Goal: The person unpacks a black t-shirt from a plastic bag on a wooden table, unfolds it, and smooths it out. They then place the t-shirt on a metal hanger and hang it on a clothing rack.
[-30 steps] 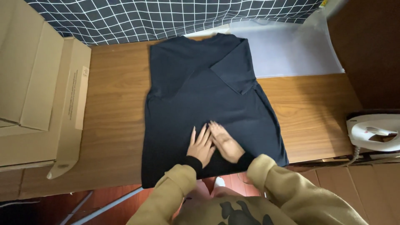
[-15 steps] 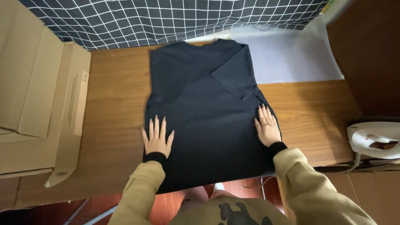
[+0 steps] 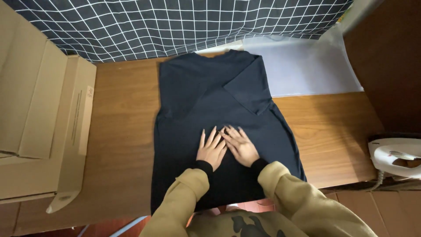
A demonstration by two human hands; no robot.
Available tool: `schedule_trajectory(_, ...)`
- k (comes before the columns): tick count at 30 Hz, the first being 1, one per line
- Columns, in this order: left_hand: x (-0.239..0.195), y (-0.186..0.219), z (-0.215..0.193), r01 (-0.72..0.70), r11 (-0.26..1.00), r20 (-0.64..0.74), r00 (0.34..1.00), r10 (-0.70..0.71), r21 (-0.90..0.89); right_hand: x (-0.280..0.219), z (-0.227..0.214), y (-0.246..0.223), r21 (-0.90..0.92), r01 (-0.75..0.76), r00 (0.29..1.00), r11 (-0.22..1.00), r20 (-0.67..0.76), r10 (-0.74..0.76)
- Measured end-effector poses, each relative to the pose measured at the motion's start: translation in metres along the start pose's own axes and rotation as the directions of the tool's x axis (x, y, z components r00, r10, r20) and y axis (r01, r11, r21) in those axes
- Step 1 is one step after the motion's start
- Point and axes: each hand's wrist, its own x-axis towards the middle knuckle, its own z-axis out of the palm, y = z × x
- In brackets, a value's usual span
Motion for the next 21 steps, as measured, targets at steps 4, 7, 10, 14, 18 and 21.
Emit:
schedule_trajectory(4, 0.009, -0.016, -0.025, 0.068, 0.997, 0.1, 0.993, -0.065, -0.025, -0.003, -0.008, 0.025, -0.148, -0.104, 0.994, 0.984, 0.023, 0.108)
schedule_trajectory(7, 0.008, -0.037, -0.034, 0.152, 0.988, 0.155, 0.976, -0.154, 0.027, -0.013, -0.017, 0.054, -0.276, -0.203, 0.969, 0.939, 0.079, 0.233)
schedule_trajectory(10, 0.003, -0.061, -0.034, 0.238, 0.97, 0.186, 0.952, -0.242, 0.043, -0.023, -0.027, 0.082, -0.35, -0.337, 0.926, 0.874, 0.048, 0.375)
schedule_trajectory(14, -0.002, -0.069, -0.032, 0.308, 0.939, 0.038, 0.948, -0.317, 0.151, -0.029, -0.036, 0.108, -0.335, -0.504, 0.829, 0.796, 0.071, 0.554)
schedule_trajectory(18, -0.006, -0.067, -0.028, 0.331, 0.923, -0.048, 0.943, -0.328, 0.194, -0.03, -0.037, 0.11, -0.317, -0.557, 0.792, 0.768, 0.076, 0.606)
schedule_trajectory(21, -0.012, -0.058, -0.027, 0.343, 0.921, -0.03, 0.939, -0.344, 0.182, -0.036, -0.043, 0.1, -0.304, -0.566, 0.785, 0.766, 0.087, 0.614)
